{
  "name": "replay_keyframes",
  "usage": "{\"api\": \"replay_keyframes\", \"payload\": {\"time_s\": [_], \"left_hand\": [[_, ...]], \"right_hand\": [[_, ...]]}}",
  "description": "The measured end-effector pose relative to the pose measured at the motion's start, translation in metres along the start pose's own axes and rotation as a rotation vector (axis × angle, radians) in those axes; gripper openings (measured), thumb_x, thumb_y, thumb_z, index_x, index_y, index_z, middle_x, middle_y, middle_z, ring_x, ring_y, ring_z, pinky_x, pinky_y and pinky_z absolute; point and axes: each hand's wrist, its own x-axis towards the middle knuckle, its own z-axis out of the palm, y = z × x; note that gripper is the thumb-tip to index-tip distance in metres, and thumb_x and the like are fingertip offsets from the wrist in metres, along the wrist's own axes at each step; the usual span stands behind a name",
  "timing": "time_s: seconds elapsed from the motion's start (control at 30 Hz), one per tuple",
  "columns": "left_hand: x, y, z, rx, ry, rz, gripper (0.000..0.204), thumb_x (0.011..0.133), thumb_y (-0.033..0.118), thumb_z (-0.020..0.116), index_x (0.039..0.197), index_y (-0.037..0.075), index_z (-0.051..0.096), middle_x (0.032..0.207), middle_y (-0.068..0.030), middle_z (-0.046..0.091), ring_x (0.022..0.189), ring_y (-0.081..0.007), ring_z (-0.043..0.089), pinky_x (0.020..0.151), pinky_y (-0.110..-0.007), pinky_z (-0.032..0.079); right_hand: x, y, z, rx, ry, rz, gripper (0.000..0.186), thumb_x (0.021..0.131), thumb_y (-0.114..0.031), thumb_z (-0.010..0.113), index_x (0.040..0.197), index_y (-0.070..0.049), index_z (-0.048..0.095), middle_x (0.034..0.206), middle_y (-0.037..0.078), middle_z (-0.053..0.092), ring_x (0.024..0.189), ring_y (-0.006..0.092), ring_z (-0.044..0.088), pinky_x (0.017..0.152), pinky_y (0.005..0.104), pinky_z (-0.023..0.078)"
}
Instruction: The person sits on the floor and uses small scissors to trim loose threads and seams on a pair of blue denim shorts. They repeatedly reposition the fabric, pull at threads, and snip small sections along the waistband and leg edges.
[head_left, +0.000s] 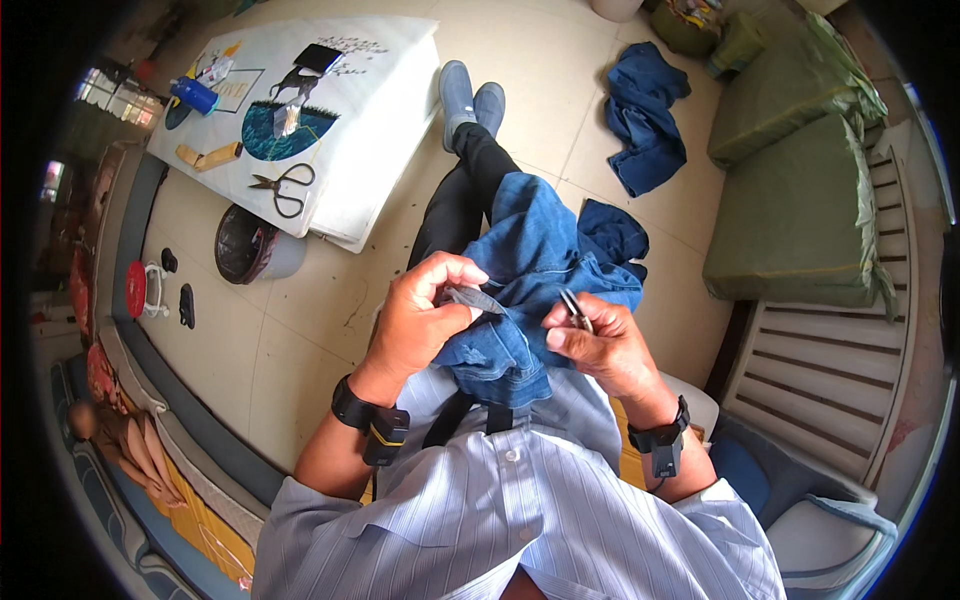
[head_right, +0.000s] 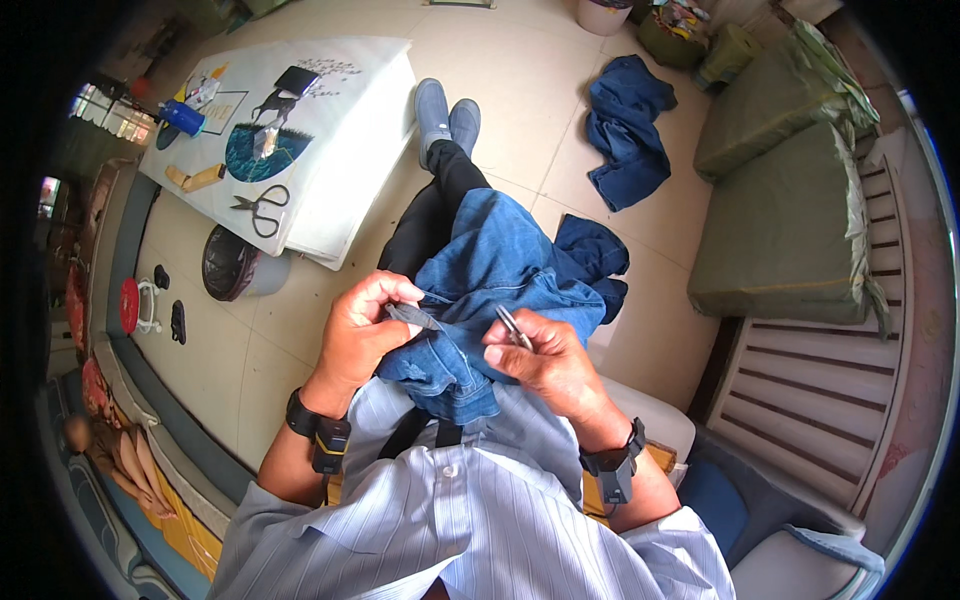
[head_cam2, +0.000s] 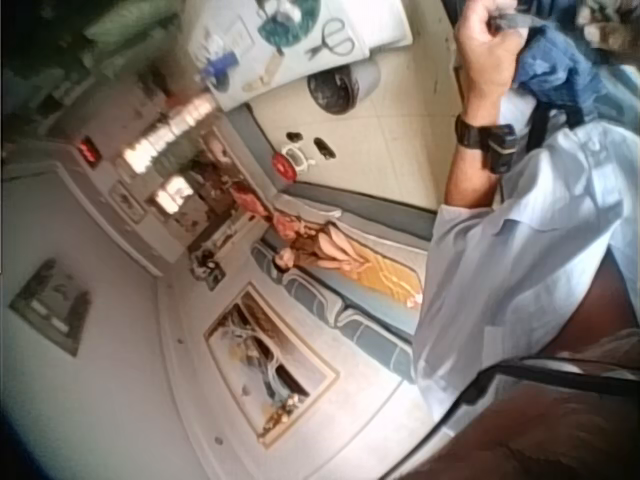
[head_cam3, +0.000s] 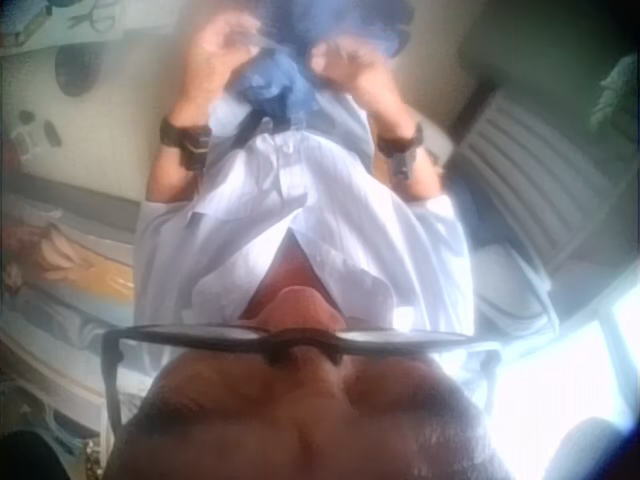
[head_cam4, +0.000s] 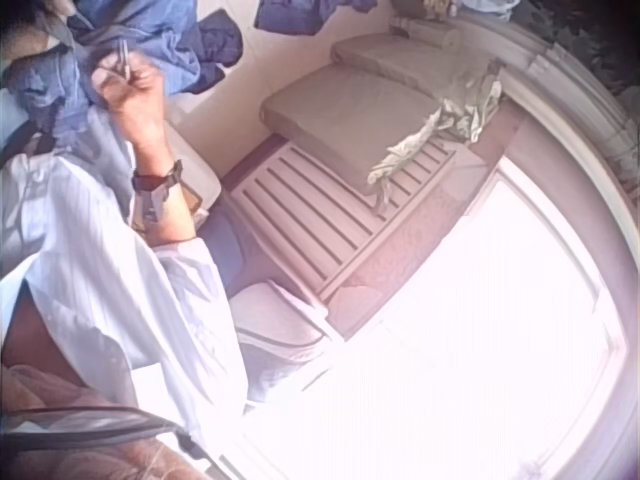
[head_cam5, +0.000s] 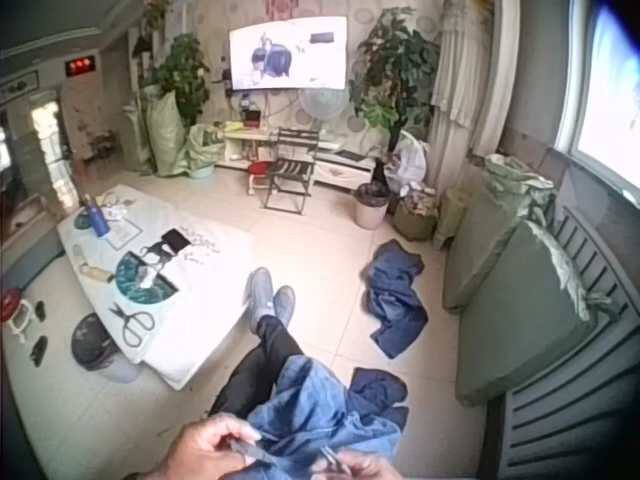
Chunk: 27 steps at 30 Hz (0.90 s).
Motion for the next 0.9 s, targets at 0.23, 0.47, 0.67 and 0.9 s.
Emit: {"api": "replay_keyframes", "payload": {"time_s": [0.23,0.47,0.67,0.9], "left_hand": [[-0.002,0.020,0.003,0.061,-0.040,-0.040,0.026,0.087,-0.005,0.075,0.111,0.002,0.070,0.104,0.0002,0.066,0.095,-0.0082,0.063,0.084,-0.026,0.053],[0.005,0.002,-0.010,0.041,-0.323,-0.171,0.014,0.102,0.013,0.073,0.108,0.003,0.066,0.092,0.0027,0.061,0.083,-0.0051,0.055,0.073,-0.026,0.047],[0.002,0.004,0.021,-0.211,-0.116,-0.259,0.009,0.102,0.009,0.072,0.106,0.002,0.068,0.094,0.0029,0.065,0.085,-0.0043,0.057,0.076,-0.023,0.048],[0.005,0.010,0.036,-0.473,-0.102,-0.305,0.009,0.100,0.010,0.073,0.105,0.004,0.068,0.097,0.0011,0.069,0.089,-0.0059,0.061,0.082,-0.024,0.050]], "right_hand": [[0.014,0.001,0.034,-0.195,-0.044,-0.100,0.020,0.094,-0.011,0.085,0.108,-0.003,0.072,0.089,-0.007,0.060,0.080,0.0040,0.050,0.070,0.0253,0.044],[0.013,0.000,0.030,0.054,-0.068,0.047,0.020,0.087,0.006,0.077,0.102,-0.004,0.070,0.086,-0.010,0.055,0.077,0.0021,0.048,0.067,0.0229,0.040],[-0.013,-0.012,0.045,-0.614,0.237,-0.525,0.032,0.080,0.010,0.081,0.108,-0.002,0.071,0.096,0.001,0.069,0.073,0.0088,0.057,0.065,0.0261,0.046],[-0.015,-0.011,0.042,-0.950,0.071,-0.833,0.047,0.068,0.015,0.078,0.112,-0.002,0.070,0.104,0.015,0.071,0.077,0.0306,0.073,0.062,0.0369,0.057]]}}
